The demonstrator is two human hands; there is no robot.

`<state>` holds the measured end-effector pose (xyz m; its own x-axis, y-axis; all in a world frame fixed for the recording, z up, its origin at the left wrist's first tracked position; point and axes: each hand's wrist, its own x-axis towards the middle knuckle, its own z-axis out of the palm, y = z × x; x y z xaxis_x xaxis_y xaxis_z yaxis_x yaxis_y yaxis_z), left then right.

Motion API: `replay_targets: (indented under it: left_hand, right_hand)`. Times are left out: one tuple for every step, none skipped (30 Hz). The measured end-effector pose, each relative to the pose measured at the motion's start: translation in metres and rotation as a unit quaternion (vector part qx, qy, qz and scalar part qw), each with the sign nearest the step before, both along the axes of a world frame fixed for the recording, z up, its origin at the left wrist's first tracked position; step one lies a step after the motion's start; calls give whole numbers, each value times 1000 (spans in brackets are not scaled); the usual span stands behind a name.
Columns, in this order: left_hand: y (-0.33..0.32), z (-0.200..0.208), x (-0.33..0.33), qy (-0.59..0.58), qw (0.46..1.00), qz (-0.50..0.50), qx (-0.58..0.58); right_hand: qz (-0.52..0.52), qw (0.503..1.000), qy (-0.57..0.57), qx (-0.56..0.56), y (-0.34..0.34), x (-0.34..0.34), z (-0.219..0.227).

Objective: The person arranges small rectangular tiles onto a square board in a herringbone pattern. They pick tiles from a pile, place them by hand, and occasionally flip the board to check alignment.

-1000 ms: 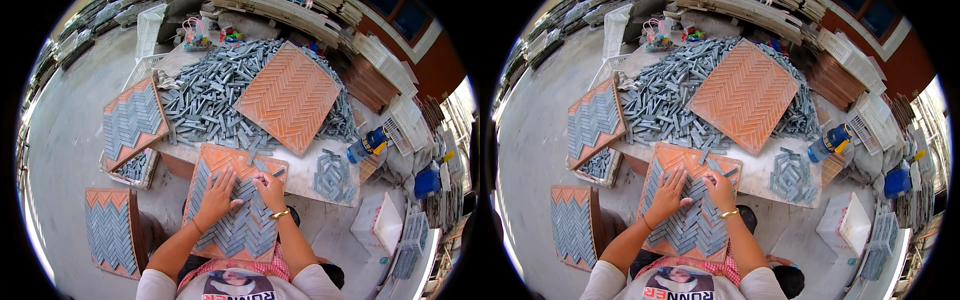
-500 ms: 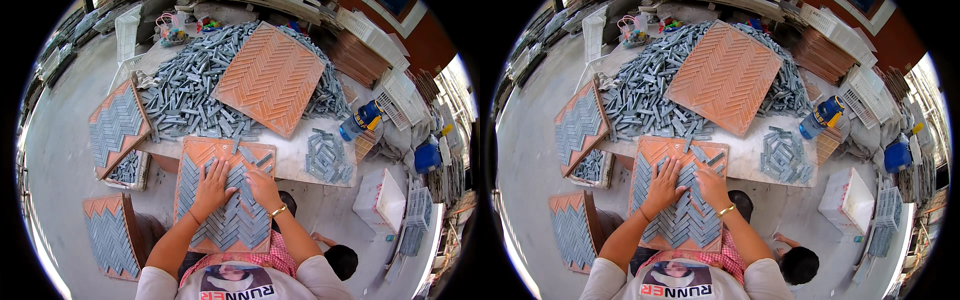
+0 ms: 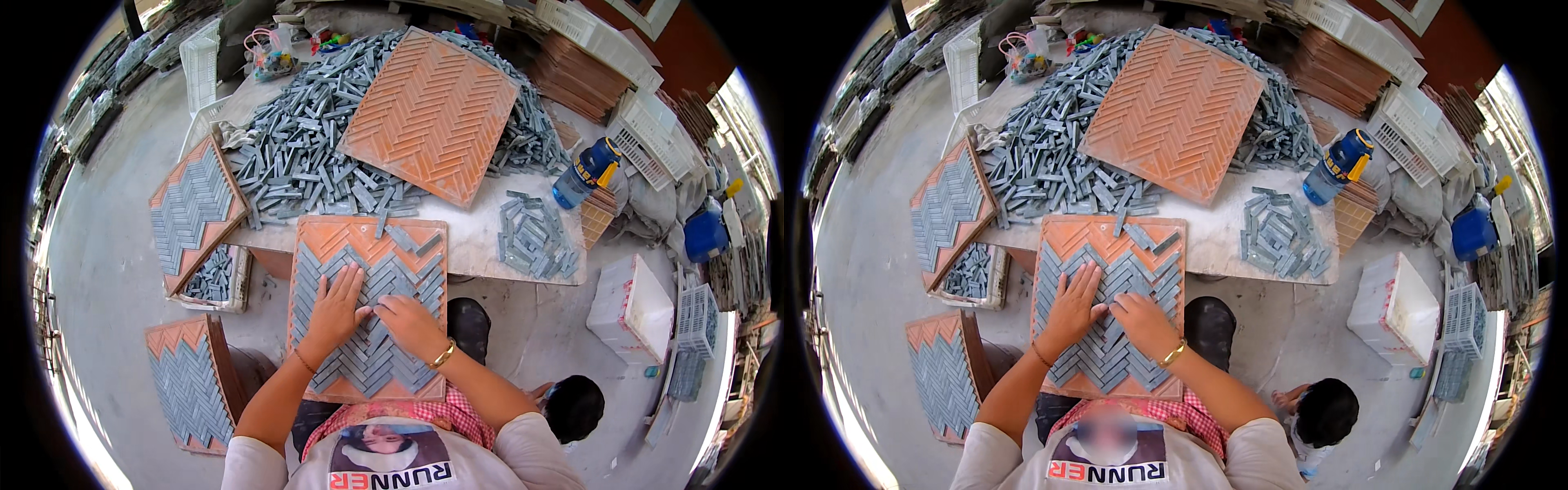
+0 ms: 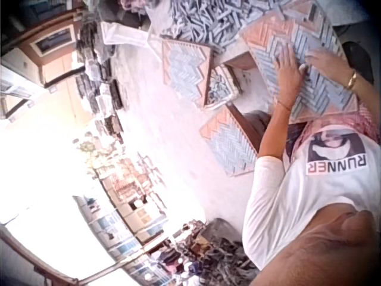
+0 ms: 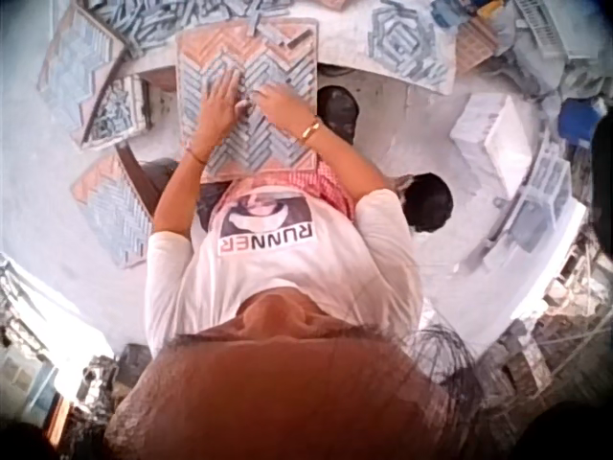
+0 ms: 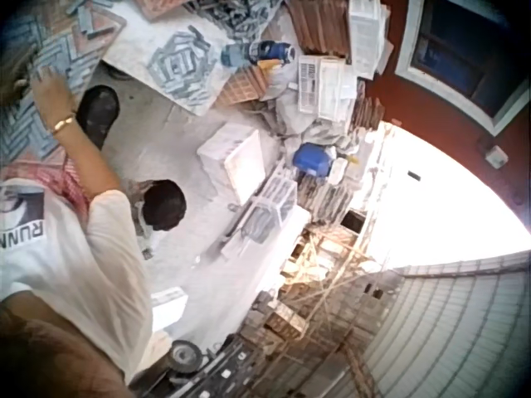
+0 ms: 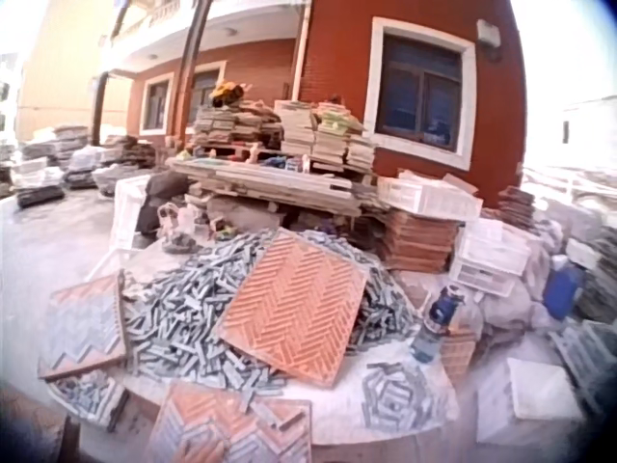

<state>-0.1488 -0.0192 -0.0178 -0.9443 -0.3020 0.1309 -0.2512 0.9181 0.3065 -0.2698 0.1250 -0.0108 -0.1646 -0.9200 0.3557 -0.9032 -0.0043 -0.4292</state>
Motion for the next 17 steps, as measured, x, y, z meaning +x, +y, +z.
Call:
replay_targets:
  left_hand:
    - [6,3,10,-3,1000,10,6]
    - [6,6,13,-14,1000,8,6]
    - [7,10,16,-25,1000,7,6]
    - [10,14,18,-35,999,10,7]
    - [12,16,20,-46,999,12,6]
    - [16,19,22,-57,998,15,4]
    - [19,21,24,-68,998,16,5]
    - [24,22,30,-62,998,22,16]
    - [33,22,40,-56,998,28,27]
    - [42,21,51,-51,997,35,38]
    - [50,18,60,-63,995,49,56]
    - [55,17,69,-60,994,62,65]
    - [61,16,78,-57,993,76,76]
    - [65,15,86,-55,991,91,86]
    - [68,14,93,-52,989,99,101]
    - [70,12,101,-53,989,104,94]
    - [71,9,109,-53,989,108,87]
  right_hand:
    - [12,1000,0,7,-1,1,-1]
    - [24,1000,0,14,-3,2,-1]
    - [36,999,1,21,-6,1,-1]
    - [56,998,-4,29,-8,-3,0]
    - [75,996,-8,36,-9,-9,3]
    - [95,994,-12,44,-11,-13,6]
    - [107,993,-12,53,-11,-16,8]
    - [119,992,-4,45,-11,-18,7]
    - [131,991,3,37,-11,-20,7]
    - [143,989,8,29,-12,-19,5]
    - [142,989,8,28,-10,-20,5]
    - [142,990,8,26,-10,-20,5]
    - [143,989,7,26,-9,-19,6]
    - [155,987,17,45,-9,-21,7]
    - [168,983,27,65,-10,-24,9]
    - [184,979,37,80,-13,-24,9]
    - [194,976,31,92,-14,-22,6]
